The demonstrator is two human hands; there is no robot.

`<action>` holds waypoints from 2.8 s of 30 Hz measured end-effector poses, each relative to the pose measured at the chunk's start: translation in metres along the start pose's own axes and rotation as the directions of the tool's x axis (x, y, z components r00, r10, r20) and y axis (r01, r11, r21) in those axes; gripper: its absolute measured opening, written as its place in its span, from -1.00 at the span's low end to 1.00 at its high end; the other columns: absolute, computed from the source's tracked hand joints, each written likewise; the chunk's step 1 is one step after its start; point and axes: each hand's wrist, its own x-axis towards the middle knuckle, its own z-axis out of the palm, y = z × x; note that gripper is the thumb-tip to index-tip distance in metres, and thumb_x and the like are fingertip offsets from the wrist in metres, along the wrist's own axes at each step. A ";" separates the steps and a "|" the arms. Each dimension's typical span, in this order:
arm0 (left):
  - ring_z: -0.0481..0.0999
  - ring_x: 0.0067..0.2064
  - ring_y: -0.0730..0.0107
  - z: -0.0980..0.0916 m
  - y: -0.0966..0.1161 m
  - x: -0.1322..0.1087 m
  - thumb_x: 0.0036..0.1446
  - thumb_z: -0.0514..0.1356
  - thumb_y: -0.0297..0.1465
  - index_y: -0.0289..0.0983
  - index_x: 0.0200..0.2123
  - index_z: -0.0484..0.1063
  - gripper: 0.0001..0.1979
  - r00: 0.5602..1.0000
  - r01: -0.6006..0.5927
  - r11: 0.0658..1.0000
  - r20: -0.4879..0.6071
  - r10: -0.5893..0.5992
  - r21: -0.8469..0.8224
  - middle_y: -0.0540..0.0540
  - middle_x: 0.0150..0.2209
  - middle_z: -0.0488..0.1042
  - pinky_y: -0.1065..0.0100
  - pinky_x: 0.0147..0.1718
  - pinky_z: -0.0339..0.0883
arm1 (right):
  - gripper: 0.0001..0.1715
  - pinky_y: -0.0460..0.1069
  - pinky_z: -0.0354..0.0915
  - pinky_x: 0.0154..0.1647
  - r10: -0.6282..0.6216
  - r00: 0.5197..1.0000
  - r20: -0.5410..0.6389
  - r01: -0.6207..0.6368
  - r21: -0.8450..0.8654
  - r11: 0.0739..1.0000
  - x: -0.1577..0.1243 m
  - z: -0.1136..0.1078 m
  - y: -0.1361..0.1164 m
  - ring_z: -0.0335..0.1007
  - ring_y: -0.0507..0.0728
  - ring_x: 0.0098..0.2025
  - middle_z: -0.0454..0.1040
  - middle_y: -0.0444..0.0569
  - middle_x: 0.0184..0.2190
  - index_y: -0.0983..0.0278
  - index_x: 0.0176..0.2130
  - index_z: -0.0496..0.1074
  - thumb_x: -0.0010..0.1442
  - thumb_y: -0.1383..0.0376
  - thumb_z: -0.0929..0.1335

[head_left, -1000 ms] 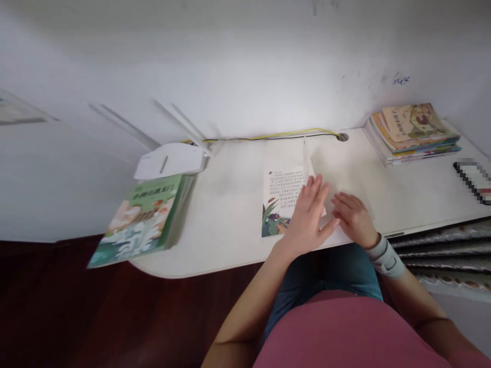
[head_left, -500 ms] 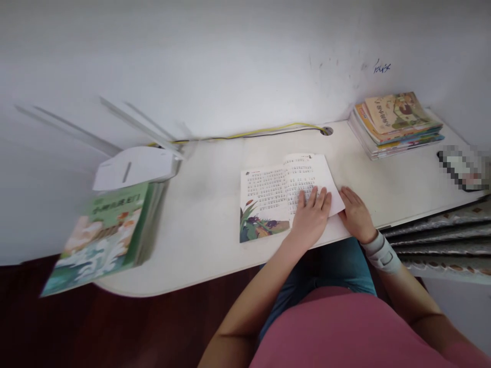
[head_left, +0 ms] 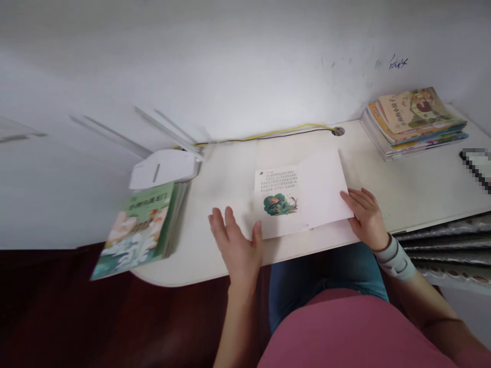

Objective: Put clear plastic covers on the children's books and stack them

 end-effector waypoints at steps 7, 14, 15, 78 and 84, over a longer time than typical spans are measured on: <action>-0.17 0.38 -0.07 0.031 0.064 0.002 0.25 0.05 -0.49 -0.03 0.36 -0.46 -0.17 0.803 -0.395 0.875 0.358 0.477 -0.281 -0.29 0.40 -0.44 -0.02 0.12 0.27 | -0.30 0.22 0.15 0.22 -0.071 0.997 -0.004 0.071 0.073 0.995 0.023 0.006 -0.016 0.23 0.23 0.21 0.35 0.18 0.15 0.37 0.32 -0.01 0.22 0.37 0.15; -0.06 0.33 -0.27 0.054 0.087 0.003 0.16 0.02 -0.68 -0.10 0.30 0.09 -0.32 0.741 -0.498 0.866 0.495 0.454 -0.050 -0.29 0.38 -0.10 0.02 -0.07 0.48 | -0.38 0.24 0.12 0.24 0.291 0.941 0.175 -0.242 -0.255 0.936 -0.015 0.023 0.022 0.10 0.35 0.28 0.25 0.40 0.19 0.55 0.21 0.17 0.26 0.23 0.21; -0.03 0.32 -0.30 0.054 0.091 0.002 0.16 0.04 -0.67 -0.16 0.26 0.17 -0.38 0.731 -0.515 0.857 0.513 0.449 -0.017 -0.31 0.36 -0.04 0.00 -0.06 0.46 | -0.40 0.22 0.10 0.25 0.303 0.934 0.191 -0.244 -0.278 0.929 -0.019 0.024 0.023 0.10 0.35 0.28 0.24 0.39 0.20 0.55 0.19 0.21 0.27 0.22 0.21; 0.26 0.21 -0.30 0.030 0.140 0.004 0.25 -0.03 -0.56 -0.30 0.21 0.28 -0.53 0.545 -0.592 0.804 0.763 0.347 0.058 -0.45 0.24 0.20 0.07 -0.25 0.50 | -0.56 -0.03 0.31 -0.36 0.412 0.825 0.387 -0.135 -0.574 0.808 0.030 -0.007 0.010 0.36 0.20 -0.12 0.31 0.19 0.05 0.21 0.08 0.36 0.31 0.38 0.11; 0.26 0.20 -0.31 0.024 0.140 0.001 0.27 -0.05 -0.55 -0.32 0.19 0.30 -0.56 0.516 -0.627 0.775 0.787 0.337 0.080 -0.45 0.24 0.20 0.08 -0.26 0.50 | -0.59 -0.01 0.32 -0.38 0.369 0.805 0.465 -0.014 -0.606 0.795 0.062 0.001 0.011 0.40 0.21 -0.15 0.37 0.26 -0.04 0.35 -0.10 0.44 0.31 0.42 0.08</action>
